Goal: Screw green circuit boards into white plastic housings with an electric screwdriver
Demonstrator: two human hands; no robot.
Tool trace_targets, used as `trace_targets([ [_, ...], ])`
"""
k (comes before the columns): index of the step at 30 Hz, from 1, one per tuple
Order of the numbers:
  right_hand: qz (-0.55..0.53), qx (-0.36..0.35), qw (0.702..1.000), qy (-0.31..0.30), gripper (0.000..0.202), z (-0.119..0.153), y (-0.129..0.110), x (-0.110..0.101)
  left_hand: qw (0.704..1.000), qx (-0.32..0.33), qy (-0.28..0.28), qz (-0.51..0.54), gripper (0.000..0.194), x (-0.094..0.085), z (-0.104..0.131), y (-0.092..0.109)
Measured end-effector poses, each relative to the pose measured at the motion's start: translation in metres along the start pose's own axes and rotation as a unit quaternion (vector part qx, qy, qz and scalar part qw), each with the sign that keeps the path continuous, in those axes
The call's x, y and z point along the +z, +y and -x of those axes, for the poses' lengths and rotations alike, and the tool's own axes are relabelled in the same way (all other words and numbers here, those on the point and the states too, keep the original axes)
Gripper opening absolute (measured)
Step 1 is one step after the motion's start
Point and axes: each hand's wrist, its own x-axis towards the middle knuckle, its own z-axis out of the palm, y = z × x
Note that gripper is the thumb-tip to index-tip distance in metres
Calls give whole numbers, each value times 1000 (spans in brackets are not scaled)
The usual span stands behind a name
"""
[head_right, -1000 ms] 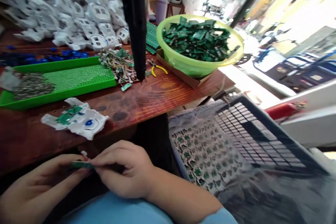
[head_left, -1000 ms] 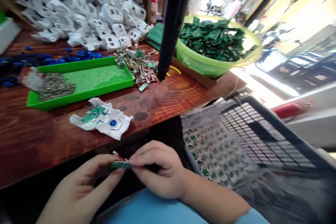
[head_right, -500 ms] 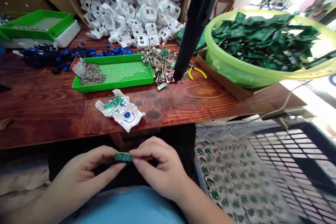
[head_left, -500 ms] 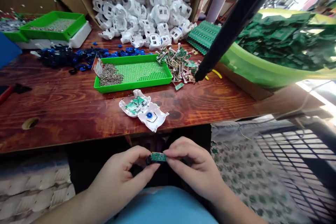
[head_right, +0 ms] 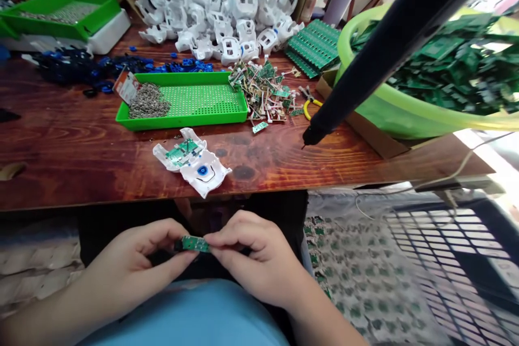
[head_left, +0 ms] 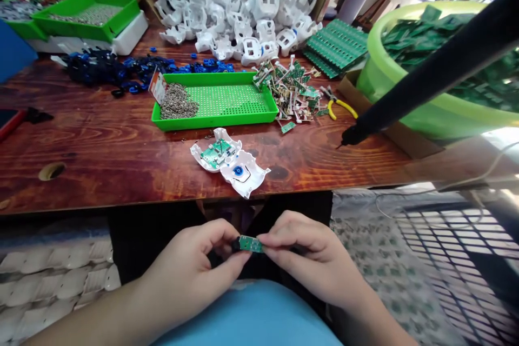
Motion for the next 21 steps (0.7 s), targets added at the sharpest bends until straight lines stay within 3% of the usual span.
trace_targets([
  [5,49,16,999,-9,16,-4,-10,0,997,-52,-12,50,23,-2,-2,4],
  [9,73,29,997,9,16,-5,-13,0,985,-75,-23,154,25,-4,-2,2],
  [14,62,-13,998,6,27,-2,-9,3,964,-61,-15,258,21,-5,-4,0],
  [21,31,40,997,56,19,-3,-8,8,956,-52,-1,290,17,-2,-7,0],
])
